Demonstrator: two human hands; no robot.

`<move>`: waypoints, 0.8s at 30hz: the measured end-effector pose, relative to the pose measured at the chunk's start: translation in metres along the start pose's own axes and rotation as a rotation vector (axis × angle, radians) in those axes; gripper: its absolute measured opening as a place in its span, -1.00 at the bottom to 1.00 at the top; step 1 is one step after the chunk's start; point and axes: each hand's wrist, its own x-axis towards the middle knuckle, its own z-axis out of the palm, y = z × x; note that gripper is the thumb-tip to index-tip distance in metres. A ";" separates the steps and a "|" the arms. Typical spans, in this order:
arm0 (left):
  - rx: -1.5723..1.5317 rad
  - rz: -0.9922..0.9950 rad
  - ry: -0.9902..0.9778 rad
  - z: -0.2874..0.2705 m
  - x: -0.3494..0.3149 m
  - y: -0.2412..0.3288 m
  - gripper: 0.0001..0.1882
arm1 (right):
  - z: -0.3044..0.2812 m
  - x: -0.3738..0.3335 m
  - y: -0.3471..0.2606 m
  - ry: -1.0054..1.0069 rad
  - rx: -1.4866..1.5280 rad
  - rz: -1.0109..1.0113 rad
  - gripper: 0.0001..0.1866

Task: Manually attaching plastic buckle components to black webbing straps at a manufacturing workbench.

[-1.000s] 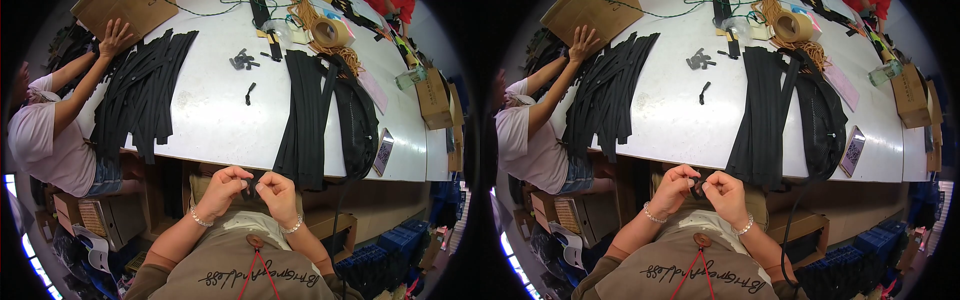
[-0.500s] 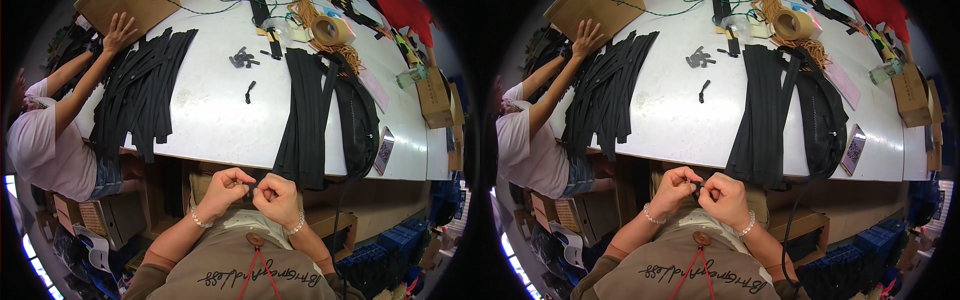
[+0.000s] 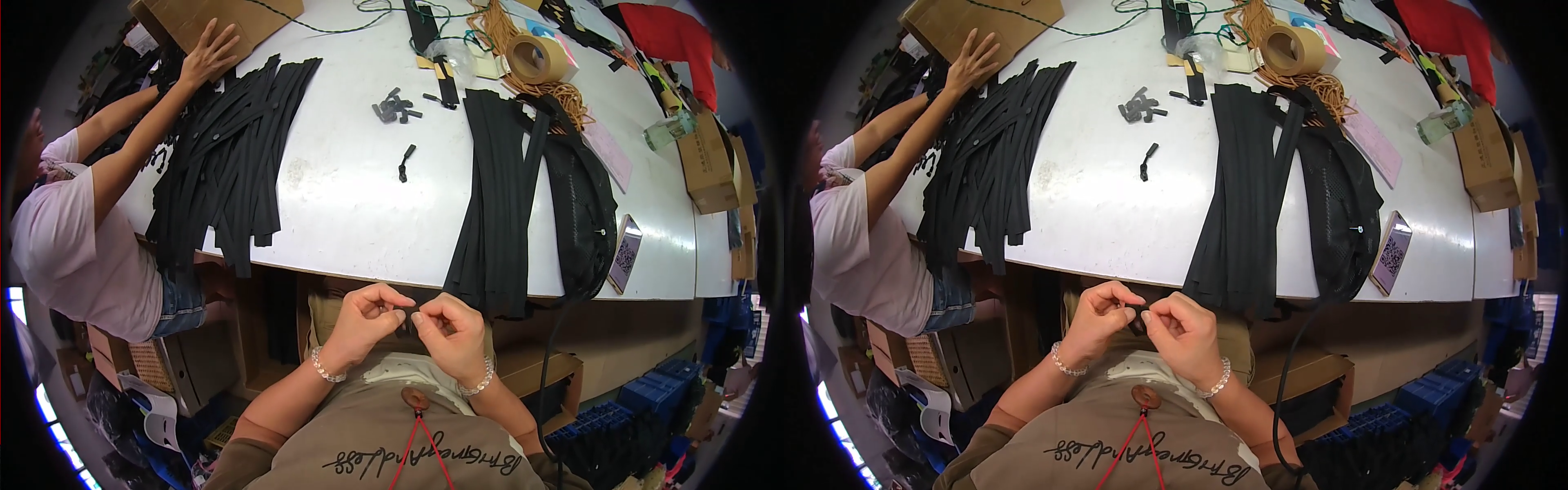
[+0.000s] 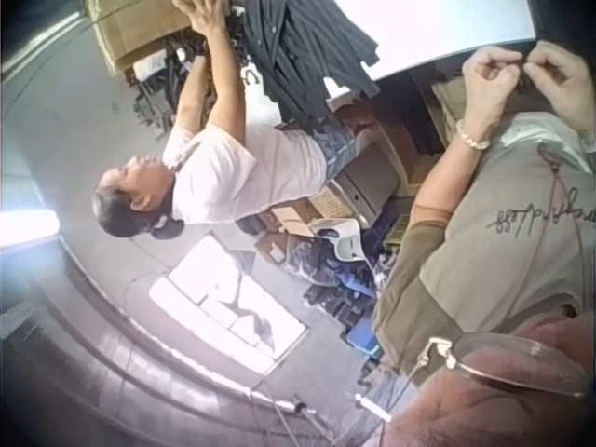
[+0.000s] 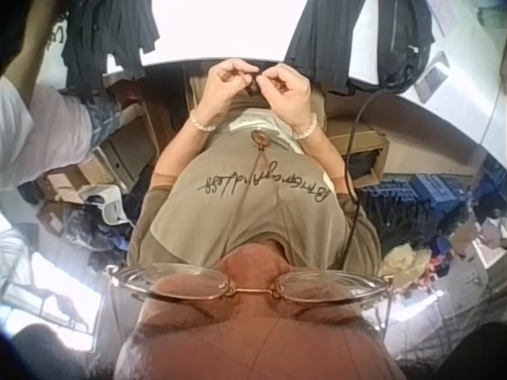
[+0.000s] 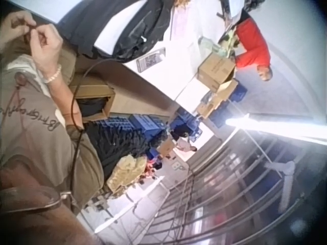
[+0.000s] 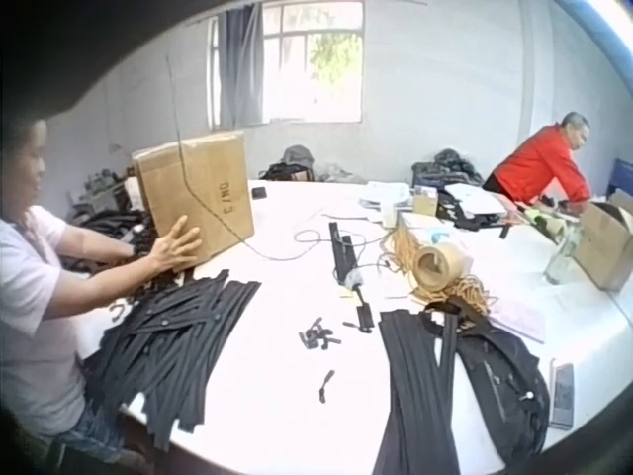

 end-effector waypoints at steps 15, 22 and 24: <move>-0.056 0.097 0.063 -0.001 -0.003 -0.005 -0.84 | 0.008 -0.004 0.004 -0.039 0.000 -0.054 -0.92; -0.061 0.097 0.009 -0.001 -0.006 -0.006 -0.84 | 0.007 -0.005 0.000 -0.021 -0.021 -0.117 -0.91; -0.051 0.088 -0.012 0.000 -0.007 -0.004 -0.84 | 0.007 -0.006 0.001 -0.038 0.000 -0.140 -0.91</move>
